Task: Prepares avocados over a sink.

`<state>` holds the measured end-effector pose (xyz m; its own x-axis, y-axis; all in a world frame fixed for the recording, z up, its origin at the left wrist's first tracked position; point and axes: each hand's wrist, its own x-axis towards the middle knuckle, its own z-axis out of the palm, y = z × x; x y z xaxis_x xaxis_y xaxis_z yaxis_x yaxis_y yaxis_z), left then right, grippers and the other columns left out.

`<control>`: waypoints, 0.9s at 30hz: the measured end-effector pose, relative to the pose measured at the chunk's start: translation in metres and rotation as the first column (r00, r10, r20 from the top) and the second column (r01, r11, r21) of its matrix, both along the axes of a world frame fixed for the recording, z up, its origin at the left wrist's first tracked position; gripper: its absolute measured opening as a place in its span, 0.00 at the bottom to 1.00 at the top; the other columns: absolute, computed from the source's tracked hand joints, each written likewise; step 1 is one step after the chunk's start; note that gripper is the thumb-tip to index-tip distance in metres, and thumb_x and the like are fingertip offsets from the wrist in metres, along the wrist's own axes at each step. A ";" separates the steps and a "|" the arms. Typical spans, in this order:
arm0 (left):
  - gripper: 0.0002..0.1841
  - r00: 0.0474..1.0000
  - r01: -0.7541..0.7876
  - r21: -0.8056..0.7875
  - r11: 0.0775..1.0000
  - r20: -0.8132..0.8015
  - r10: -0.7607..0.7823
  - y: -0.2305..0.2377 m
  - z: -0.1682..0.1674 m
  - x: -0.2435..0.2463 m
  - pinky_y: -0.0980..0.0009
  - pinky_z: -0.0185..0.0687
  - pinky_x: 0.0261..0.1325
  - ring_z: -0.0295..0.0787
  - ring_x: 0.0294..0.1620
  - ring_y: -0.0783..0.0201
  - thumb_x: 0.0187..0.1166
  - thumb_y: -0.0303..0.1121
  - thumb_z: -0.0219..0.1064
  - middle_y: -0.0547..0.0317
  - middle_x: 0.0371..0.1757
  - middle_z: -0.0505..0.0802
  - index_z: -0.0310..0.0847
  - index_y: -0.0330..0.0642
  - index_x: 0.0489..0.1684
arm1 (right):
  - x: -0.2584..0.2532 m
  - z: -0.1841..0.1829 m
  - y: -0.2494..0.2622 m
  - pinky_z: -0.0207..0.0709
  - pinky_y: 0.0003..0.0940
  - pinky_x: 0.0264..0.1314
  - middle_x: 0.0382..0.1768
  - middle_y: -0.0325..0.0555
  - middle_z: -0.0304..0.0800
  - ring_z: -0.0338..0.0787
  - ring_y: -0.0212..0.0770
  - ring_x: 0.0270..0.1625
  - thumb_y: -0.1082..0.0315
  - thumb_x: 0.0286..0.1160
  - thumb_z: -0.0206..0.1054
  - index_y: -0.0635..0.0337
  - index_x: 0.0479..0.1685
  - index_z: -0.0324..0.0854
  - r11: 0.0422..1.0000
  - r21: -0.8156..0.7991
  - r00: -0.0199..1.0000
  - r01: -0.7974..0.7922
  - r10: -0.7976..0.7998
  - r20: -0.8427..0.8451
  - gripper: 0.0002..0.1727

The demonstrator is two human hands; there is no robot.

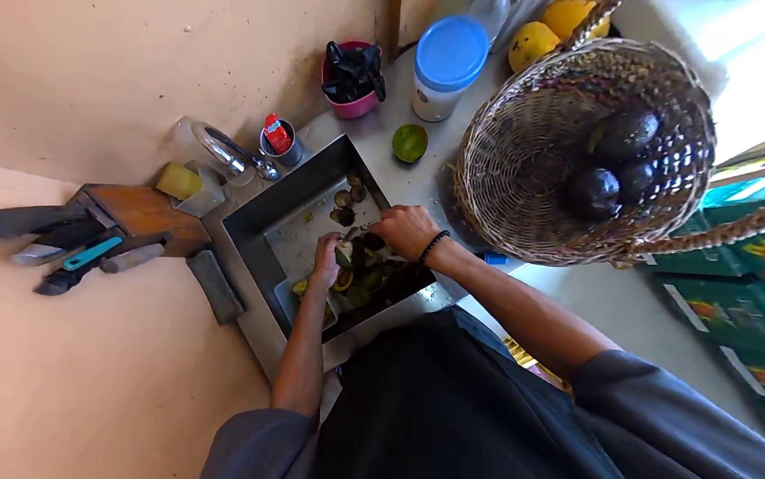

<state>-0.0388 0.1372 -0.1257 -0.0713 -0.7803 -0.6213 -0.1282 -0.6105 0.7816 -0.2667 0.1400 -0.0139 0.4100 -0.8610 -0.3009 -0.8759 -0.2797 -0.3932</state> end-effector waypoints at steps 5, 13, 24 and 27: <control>0.19 0.988 -0.054 0.011 0.999 -0.141 0.055 0.008 0.005 -0.003 0.54 0.82 0.63 0.83 0.62 0.57 0.86 0.34 0.52 0.51 0.65 0.85 0.71 0.45 0.74 | -0.011 -0.015 0.002 0.83 0.65 0.48 0.49 0.56 0.93 0.91 0.63 0.57 0.69 0.83 0.61 0.42 0.62 0.91 1.000 0.022 0.997 0.006 -0.008 0.078 0.18; 0.21 0.998 0.028 -0.039 0.999 -0.054 -0.030 0.014 0.009 -0.008 0.50 0.82 0.62 0.83 0.62 0.56 0.88 0.45 0.47 0.51 0.64 0.86 0.74 0.46 0.71 | -0.007 -0.032 -0.002 0.83 0.65 0.53 0.53 0.53 0.93 0.91 0.61 0.59 0.65 0.86 0.60 0.39 0.64 0.91 0.995 0.095 0.993 -0.019 0.008 0.119 0.17; 0.23 0.849 0.466 -0.295 0.834 0.415 -0.328 0.016 0.020 -0.007 0.47 0.81 0.55 0.87 0.52 0.47 0.92 0.35 0.38 0.38 0.54 0.89 0.80 0.35 0.61 | 0.001 0.007 -0.041 0.79 0.69 0.52 0.53 0.57 0.93 0.90 0.65 0.57 0.70 0.82 0.64 0.45 0.61 0.91 0.931 0.197 0.944 -0.307 0.325 -0.063 0.16; 0.21 0.781 0.543 -0.270 0.795 0.511 -0.360 0.016 0.014 -0.005 0.45 0.83 0.55 0.89 0.51 0.44 0.93 0.37 0.42 0.38 0.52 0.90 0.81 0.35 0.62 | 0.007 0.007 -0.047 0.79 0.67 0.51 0.50 0.59 0.92 0.90 0.66 0.56 0.73 0.77 0.67 0.51 0.57 0.92 0.911 0.198 0.912 -0.362 0.390 -0.127 0.14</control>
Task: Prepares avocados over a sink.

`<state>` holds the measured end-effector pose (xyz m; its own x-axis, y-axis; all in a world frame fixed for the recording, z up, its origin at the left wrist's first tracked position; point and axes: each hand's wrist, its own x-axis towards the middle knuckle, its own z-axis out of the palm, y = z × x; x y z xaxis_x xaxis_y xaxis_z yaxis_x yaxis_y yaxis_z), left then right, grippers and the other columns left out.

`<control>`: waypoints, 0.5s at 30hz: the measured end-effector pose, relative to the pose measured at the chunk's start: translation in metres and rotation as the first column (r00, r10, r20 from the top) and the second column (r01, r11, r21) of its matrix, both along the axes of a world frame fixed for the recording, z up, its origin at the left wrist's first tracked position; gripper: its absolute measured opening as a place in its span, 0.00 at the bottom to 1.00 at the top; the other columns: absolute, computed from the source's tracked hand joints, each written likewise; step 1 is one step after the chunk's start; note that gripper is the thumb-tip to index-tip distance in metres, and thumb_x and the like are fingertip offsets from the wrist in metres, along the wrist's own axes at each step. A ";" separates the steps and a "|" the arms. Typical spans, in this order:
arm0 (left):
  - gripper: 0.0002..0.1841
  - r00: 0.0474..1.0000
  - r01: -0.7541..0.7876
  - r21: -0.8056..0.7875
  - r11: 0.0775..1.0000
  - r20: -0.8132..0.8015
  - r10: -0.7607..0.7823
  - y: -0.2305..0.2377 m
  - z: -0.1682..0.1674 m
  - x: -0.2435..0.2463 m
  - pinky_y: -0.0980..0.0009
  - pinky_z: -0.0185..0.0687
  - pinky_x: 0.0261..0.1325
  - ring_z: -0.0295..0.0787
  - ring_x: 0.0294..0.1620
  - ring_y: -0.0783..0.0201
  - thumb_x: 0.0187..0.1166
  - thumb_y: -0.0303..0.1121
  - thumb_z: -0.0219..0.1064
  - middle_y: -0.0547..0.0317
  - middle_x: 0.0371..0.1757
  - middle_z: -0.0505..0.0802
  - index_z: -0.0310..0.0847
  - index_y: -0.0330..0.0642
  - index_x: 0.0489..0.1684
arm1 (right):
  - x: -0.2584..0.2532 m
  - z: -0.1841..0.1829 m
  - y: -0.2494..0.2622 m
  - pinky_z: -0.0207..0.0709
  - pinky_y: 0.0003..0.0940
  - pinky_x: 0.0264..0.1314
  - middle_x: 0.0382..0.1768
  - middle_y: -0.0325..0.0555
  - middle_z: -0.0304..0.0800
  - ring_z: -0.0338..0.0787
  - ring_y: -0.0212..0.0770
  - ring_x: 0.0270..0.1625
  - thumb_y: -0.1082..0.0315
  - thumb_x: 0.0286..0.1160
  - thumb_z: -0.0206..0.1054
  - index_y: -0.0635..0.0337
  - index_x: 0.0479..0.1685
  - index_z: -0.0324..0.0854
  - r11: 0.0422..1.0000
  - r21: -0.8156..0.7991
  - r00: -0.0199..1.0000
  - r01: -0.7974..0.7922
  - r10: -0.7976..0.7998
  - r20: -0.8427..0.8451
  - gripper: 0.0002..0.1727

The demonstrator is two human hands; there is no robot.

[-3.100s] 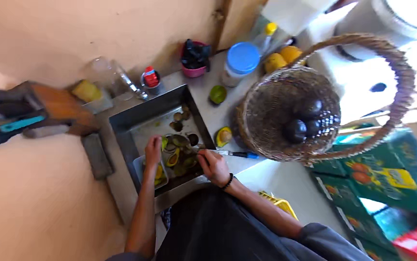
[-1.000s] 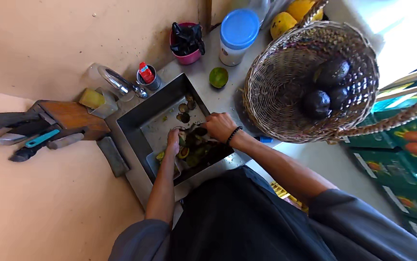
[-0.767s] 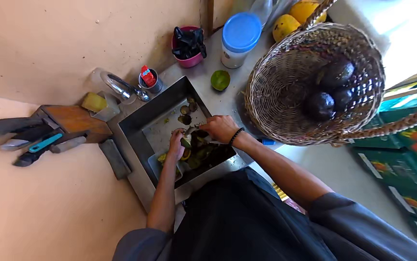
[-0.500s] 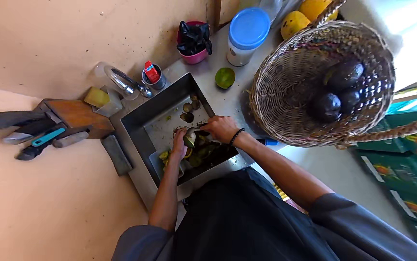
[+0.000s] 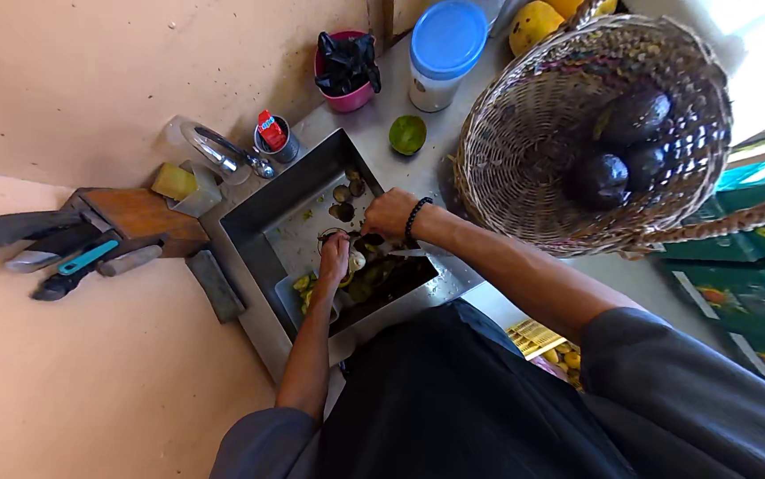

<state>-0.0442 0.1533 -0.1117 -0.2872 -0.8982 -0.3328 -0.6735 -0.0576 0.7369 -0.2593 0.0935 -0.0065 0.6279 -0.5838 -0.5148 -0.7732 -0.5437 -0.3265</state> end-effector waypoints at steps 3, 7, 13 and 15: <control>0.20 0.999 -0.043 0.040 0.998 0.026 0.042 -0.006 -0.011 0.001 0.52 0.88 0.37 0.90 0.33 0.50 0.94 0.40 0.46 0.42 0.39 0.91 0.80 0.34 0.59 | 0.007 -0.002 0.001 0.78 0.68 0.54 0.50 0.64 0.91 0.89 0.68 0.57 0.73 0.78 0.67 0.61 0.51 0.91 0.999 0.006 0.997 -0.039 0.039 -0.065 0.09; 0.27 0.736 -0.248 0.450 0.858 -0.488 0.469 -0.011 -0.007 0.010 0.58 0.92 0.40 0.94 0.39 0.55 0.93 0.46 0.28 0.50 0.54 0.92 0.73 0.46 0.66 | 0.001 0.015 0.020 0.79 0.67 0.49 0.45 0.67 0.90 0.89 0.69 0.52 0.78 0.73 0.68 0.69 0.42 0.88 0.979 0.015 0.967 0.204 -0.199 -0.156 0.05; 0.35 0.255 -0.318 0.881 0.352 -0.278 0.926 -0.009 0.011 0.010 0.42 0.84 0.60 0.87 0.58 0.45 0.86 0.66 0.32 0.46 0.59 0.87 0.72 0.51 0.70 | -0.019 0.012 0.087 0.82 0.69 0.38 0.43 0.56 0.93 0.93 0.65 0.43 0.63 0.87 0.61 0.47 0.57 0.92 0.722 -0.068 0.699 0.688 -0.636 0.327 0.13; 0.28 0.174 -0.260 0.889 0.376 -0.340 0.924 -0.007 0.010 0.008 0.41 0.82 0.60 0.87 0.58 0.45 0.88 0.59 0.35 0.49 0.55 0.88 0.75 0.52 0.60 | -0.014 0.009 0.101 0.83 0.69 0.41 0.45 0.55 0.94 0.93 0.63 0.44 0.61 0.89 0.58 0.46 0.63 0.90 0.659 0.012 0.611 0.752 -0.703 0.363 0.16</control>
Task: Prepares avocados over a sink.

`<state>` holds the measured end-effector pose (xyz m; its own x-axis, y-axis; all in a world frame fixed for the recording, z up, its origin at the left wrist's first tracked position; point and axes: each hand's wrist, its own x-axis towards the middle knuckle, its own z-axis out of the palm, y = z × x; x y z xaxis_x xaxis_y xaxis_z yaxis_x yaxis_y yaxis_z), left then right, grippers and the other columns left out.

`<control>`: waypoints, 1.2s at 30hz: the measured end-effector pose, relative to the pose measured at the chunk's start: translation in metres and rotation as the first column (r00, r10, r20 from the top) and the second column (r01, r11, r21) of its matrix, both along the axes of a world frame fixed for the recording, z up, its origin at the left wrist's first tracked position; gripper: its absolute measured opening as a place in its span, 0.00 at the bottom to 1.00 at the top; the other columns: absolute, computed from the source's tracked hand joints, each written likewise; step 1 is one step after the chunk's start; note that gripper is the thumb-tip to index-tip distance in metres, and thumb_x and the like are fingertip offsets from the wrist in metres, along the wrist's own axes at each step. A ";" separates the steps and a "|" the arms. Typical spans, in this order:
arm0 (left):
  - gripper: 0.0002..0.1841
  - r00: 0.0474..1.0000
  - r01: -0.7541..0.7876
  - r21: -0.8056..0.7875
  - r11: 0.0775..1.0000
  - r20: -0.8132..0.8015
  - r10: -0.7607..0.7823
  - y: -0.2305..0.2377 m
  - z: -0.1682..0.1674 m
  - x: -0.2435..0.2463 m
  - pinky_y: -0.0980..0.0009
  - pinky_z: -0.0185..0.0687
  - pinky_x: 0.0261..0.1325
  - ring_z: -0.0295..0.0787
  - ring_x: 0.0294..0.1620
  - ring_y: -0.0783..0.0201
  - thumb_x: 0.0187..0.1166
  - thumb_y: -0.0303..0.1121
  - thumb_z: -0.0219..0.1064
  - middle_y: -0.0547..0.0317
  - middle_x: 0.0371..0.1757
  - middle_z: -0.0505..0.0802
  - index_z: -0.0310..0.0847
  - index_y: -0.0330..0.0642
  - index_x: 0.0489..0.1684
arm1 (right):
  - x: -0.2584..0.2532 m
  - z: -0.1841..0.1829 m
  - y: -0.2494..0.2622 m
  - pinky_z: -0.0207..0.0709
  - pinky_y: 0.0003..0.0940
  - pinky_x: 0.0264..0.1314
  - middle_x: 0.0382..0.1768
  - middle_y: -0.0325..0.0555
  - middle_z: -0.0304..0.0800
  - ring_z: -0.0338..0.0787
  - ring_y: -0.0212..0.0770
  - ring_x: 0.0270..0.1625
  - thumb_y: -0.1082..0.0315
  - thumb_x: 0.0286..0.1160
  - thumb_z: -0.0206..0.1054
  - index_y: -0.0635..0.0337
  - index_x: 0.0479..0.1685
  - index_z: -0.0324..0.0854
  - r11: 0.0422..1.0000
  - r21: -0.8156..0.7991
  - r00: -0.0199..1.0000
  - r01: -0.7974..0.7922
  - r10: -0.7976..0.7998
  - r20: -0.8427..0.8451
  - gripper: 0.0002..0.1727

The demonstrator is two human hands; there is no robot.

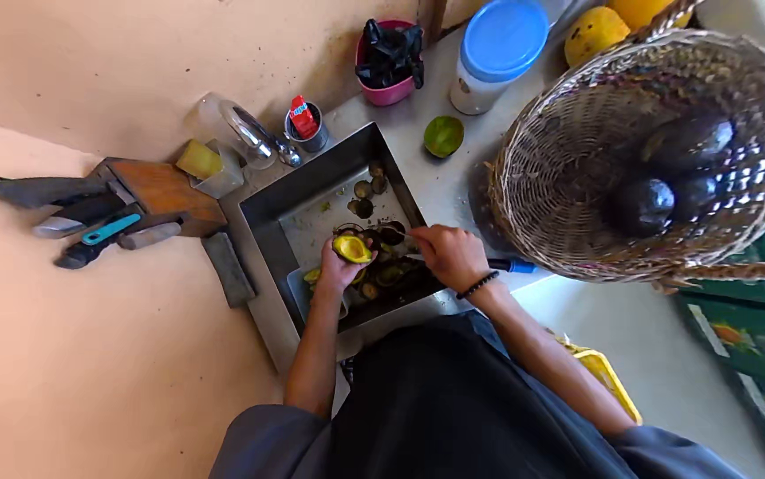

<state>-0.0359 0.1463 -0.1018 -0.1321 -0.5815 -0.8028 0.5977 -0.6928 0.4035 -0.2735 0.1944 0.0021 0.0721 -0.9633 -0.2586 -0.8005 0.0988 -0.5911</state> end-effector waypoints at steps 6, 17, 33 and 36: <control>0.35 0.941 -0.119 -0.331 0.936 -0.338 0.000 0.011 0.024 0.010 0.36 0.75 0.73 0.74 0.81 0.41 0.82 0.58 0.27 0.51 0.78 0.81 0.79 0.61 0.71 | -0.005 -0.014 0.016 0.84 0.62 0.49 0.46 0.52 0.95 0.94 0.55 0.46 0.61 0.89 0.58 0.55 0.59 0.90 0.997 -0.039 0.978 0.067 -0.058 0.199 0.16; 0.26 0.909 -0.415 -0.031 0.909 -0.052 0.414 -0.052 0.027 0.009 0.63 0.90 0.42 0.91 0.40 0.55 0.89 0.56 0.44 0.47 0.47 0.90 0.75 0.42 0.58 | 0.151 -0.016 -0.229 0.64 0.54 0.88 0.85 0.66 0.67 0.68 0.62 0.88 0.67 0.91 0.55 0.64 0.71 0.81 0.848 -0.228 0.864 -0.479 0.502 0.051 0.19; 0.27 0.994 -0.092 -0.058 0.994 0.062 0.095 -0.122 0.008 0.010 0.53 0.86 0.52 0.88 0.51 0.50 0.92 0.53 0.38 0.46 0.54 0.89 0.76 0.43 0.65 | 0.066 -0.042 -0.134 0.83 0.62 0.48 0.49 0.51 0.94 0.92 0.58 0.54 0.61 0.85 0.65 0.42 0.62 0.93 0.959 -0.106 0.963 -0.263 0.254 -0.093 0.15; 0.27 0.989 0.077 -0.063 0.995 0.135 -0.068 -0.124 0.011 0.019 0.56 0.84 0.56 0.88 0.53 0.52 0.92 0.51 0.39 0.47 0.55 0.90 0.78 0.43 0.66 | 0.055 -0.055 -0.155 0.84 0.64 0.45 0.48 0.49 0.94 0.93 0.57 0.47 0.66 0.83 0.66 0.39 0.62 0.93 0.913 -0.084 0.917 -0.399 0.399 -0.025 0.16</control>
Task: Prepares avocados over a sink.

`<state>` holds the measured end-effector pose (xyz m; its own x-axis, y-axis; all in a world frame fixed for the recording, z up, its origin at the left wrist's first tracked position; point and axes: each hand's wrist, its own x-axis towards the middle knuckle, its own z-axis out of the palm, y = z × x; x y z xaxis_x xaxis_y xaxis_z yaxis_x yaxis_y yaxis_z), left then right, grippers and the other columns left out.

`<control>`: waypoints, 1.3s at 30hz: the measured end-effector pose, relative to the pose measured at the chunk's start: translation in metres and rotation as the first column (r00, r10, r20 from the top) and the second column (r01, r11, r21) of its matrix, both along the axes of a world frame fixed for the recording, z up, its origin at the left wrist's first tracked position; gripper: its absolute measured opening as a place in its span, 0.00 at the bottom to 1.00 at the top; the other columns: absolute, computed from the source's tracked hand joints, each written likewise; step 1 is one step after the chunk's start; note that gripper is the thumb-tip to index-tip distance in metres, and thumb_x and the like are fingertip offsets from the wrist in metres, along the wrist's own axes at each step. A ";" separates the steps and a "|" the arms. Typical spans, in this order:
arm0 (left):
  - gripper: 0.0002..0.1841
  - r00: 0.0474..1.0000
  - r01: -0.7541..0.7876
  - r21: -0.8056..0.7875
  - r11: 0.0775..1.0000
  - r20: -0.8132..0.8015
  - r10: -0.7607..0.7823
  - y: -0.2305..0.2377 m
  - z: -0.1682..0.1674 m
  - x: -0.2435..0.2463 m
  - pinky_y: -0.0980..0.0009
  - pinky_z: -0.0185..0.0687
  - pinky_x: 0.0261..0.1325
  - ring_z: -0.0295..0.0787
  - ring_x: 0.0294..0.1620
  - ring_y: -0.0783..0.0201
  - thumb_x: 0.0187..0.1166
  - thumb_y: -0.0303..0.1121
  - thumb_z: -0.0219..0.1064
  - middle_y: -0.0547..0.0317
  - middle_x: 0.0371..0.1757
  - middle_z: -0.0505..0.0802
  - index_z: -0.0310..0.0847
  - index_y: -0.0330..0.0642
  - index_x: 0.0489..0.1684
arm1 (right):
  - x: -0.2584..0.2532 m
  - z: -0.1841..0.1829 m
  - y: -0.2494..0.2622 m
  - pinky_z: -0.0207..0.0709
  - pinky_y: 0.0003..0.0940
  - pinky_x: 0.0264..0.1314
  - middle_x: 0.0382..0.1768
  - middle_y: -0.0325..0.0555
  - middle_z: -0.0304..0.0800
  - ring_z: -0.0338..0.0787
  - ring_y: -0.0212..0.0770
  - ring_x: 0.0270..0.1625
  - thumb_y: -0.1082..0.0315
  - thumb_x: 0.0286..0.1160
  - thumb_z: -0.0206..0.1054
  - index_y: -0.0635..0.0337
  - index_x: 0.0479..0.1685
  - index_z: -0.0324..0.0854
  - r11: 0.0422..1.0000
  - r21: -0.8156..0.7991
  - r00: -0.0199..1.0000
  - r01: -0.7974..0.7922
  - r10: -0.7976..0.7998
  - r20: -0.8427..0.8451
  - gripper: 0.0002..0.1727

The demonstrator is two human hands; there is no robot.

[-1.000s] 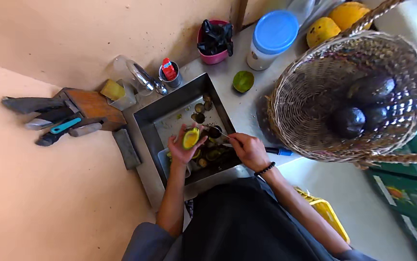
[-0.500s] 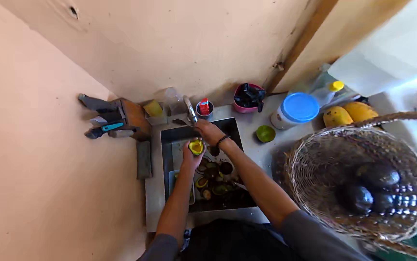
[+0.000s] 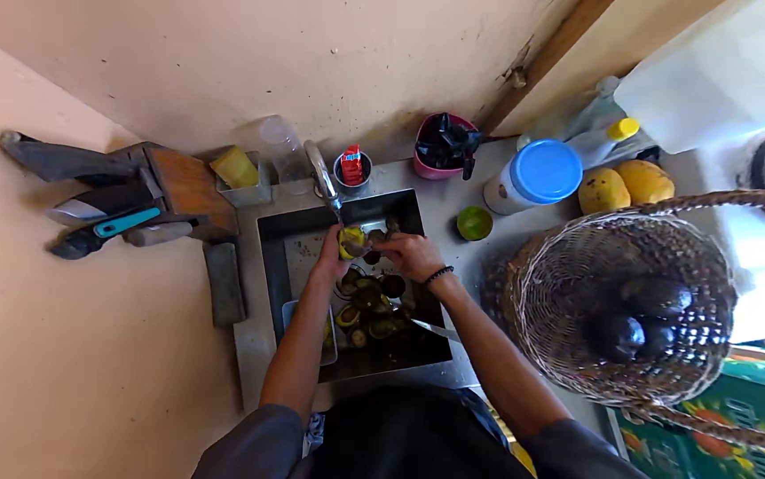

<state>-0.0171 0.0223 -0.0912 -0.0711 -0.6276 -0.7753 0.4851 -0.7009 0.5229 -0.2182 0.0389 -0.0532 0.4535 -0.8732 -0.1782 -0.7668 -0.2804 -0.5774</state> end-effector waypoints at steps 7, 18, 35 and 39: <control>0.23 0.996 -0.027 0.072 0.997 0.082 0.021 0.001 -0.004 0.012 0.49 0.87 0.60 0.87 0.61 0.47 0.92 0.48 0.48 0.42 0.64 0.86 0.72 0.39 0.72 | 0.012 0.019 -0.006 0.81 0.70 0.46 0.53 0.49 0.95 0.93 0.62 0.50 0.65 0.82 0.66 0.42 0.55 0.95 0.999 0.013 0.981 0.047 -0.043 -0.192 0.13; 0.24 0.989 -0.131 0.129 0.983 0.092 0.120 0.003 -0.003 0.004 0.47 0.85 0.57 0.86 0.59 0.45 0.93 0.48 0.43 0.40 0.63 0.84 0.70 0.40 0.71 | 0.025 0.006 0.008 0.82 0.70 0.46 0.49 0.51 0.96 0.94 0.61 0.49 0.64 0.82 0.66 0.41 0.53 0.95 0.980 0.117 0.985 0.160 -0.150 -0.085 0.12; 0.21 0.982 -0.065 0.095 0.993 0.182 0.047 0.002 -0.010 -0.002 0.53 0.84 0.57 0.85 0.57 0.51 0.87 0.46 0.54 0.46 0.61 0.86 0.73 0.42 0.69 | 0.037 0.022 0.028 0.83 0.68 0.45 0.54 0.52 0.94 0.93 0.63 0.50 0.67 0.83 0.63 0.42 0.60 0.92 0.929 0.129 0.924 0.347 -0.315 -0.217 0.15; 0.20 0.980 -0.071 0.053 0.996 0.191 0.060 0.003 -0.016 0.002 0.57 0.88 0.45 0.89 0.44 0.52 0.89 0.45 0.52 0.45 0.50 0.88 0.75 0.38 0.62 | 0.033 0.037 0.031 0.82 0.69 0.45 0.55 0.55 0.93 0.92 0.65 0.50 0.70 0.81 0.63 0.48 0.58 0.92 0.912 0.109 0.895 0.396 -0.357 -0.268 0.15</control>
